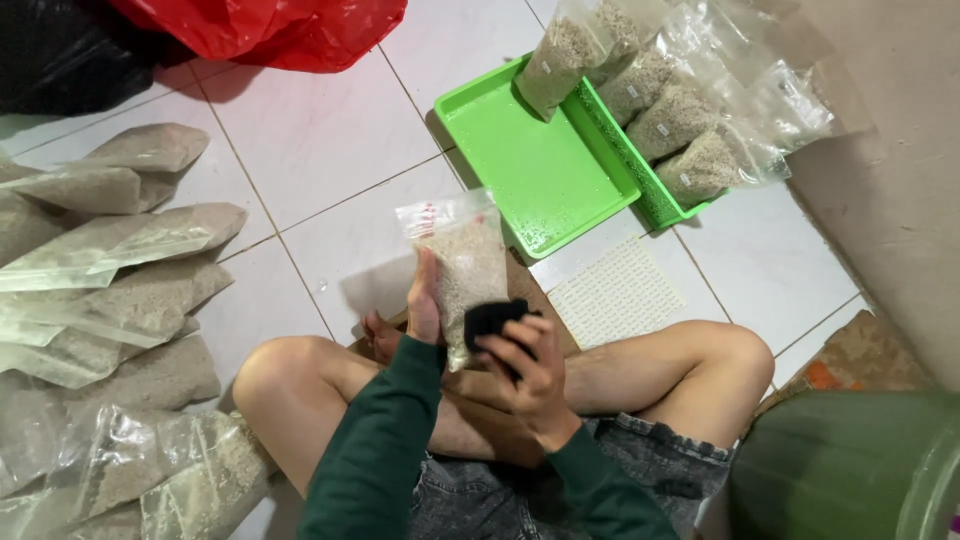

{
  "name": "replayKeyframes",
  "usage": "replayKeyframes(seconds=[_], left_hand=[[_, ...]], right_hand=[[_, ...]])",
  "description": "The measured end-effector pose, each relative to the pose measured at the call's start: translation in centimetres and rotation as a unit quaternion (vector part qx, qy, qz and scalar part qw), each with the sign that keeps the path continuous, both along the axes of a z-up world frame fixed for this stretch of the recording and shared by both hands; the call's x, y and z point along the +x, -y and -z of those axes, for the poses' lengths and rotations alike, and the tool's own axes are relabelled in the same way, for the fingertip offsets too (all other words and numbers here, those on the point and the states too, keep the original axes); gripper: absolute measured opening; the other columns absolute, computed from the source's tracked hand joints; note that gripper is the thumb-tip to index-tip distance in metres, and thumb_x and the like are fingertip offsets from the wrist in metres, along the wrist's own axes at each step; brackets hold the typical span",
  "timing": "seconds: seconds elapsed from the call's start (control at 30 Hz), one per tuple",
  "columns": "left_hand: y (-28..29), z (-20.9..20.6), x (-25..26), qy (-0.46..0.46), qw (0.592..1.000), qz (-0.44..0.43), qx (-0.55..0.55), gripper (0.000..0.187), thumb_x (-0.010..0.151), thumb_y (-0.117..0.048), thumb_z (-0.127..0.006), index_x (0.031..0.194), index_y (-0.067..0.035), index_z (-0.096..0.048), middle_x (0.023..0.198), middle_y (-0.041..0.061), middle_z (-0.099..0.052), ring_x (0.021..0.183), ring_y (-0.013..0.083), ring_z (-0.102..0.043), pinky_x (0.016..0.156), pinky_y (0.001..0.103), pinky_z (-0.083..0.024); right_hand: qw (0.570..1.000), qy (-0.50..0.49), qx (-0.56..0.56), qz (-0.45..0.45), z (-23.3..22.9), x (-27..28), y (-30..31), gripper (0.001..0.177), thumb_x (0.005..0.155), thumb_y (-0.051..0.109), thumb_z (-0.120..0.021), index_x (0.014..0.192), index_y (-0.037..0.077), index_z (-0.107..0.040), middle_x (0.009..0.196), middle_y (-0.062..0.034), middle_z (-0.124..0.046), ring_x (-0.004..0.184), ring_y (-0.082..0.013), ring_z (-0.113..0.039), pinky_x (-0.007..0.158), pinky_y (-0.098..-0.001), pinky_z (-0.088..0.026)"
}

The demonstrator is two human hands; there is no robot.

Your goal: Sealing small plastic bags of grain and organizing them into a green tray while sitting on the floor.

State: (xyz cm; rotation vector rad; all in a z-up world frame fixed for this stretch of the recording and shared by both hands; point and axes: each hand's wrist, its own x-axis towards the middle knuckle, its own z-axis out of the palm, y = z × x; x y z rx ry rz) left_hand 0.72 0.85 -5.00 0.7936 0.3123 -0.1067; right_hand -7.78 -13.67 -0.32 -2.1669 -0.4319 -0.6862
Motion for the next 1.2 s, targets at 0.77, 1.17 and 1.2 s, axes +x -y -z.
replayKeyframes(seconds=[0.77, 1.17, 1.2], left_hand=[[-0.3, -5.8, 0.1, 0.107, 0.977, 0.094, -0.158, 0.071, 0.098, -0.062, -0.033, 0.143, -0.01, -0.048, 0.141, 0.02, -0.053, 0.129, 0.0321, -0.051, 0.117, 0.053, -0.031], [0.5, -3.5, 1.4, 0.195, 0.914, 0.071, -0.348, 0.065, 0.095, -0.051, -0.046, 0.153, -0.048, -0.016, 0.158, 0.028, -0.021, 0.131, 0.0665, -0.031, 0.092, 0.087, -0.027], [1.0, -3.2, 0.7, 0.193, 0.915, 0.07, -0.348, 0.065, 0.095, -0.051, -0.046, 0.153, -0.048, -0.016, 0.158, 0.028, -0.021, 0.131, 0.0665, -0.031, 0.092, 0.087, -0.027]], right_hand=[[0.983, 0.109, -0.138, -0.043, -2.7, 2.4, -3.7, 0.01, 0.092, 0.027, -0.066, 0.09, 0.018, -0.071, 0.085, -0.0026, -0.059, 0.08, -0.0247, -0.062, 0.069, -0.0378, -0.051], [0.978, 0.04, 0.202, 0.031, -7.1, 1.1, 1.6, 0.007, 0.085, 0.003, -0.069, 0.078, 0.005, -0.069, 0.071, -0.0098, -0.06, 0.065, -0.0237, -0.062, 0.062, -0.0359, -0.052], [0.978, 0.037, 0.202, 0.032, -7.2, 2.6, 1.4, 0.007, 0.085, 0.003, -0.069, 0.078, 0.005, -0.069, 0.071, -0.0098, -0.06, 0.065, -0.0237, -0.062, 0.062, -0.0359, -0.052]])
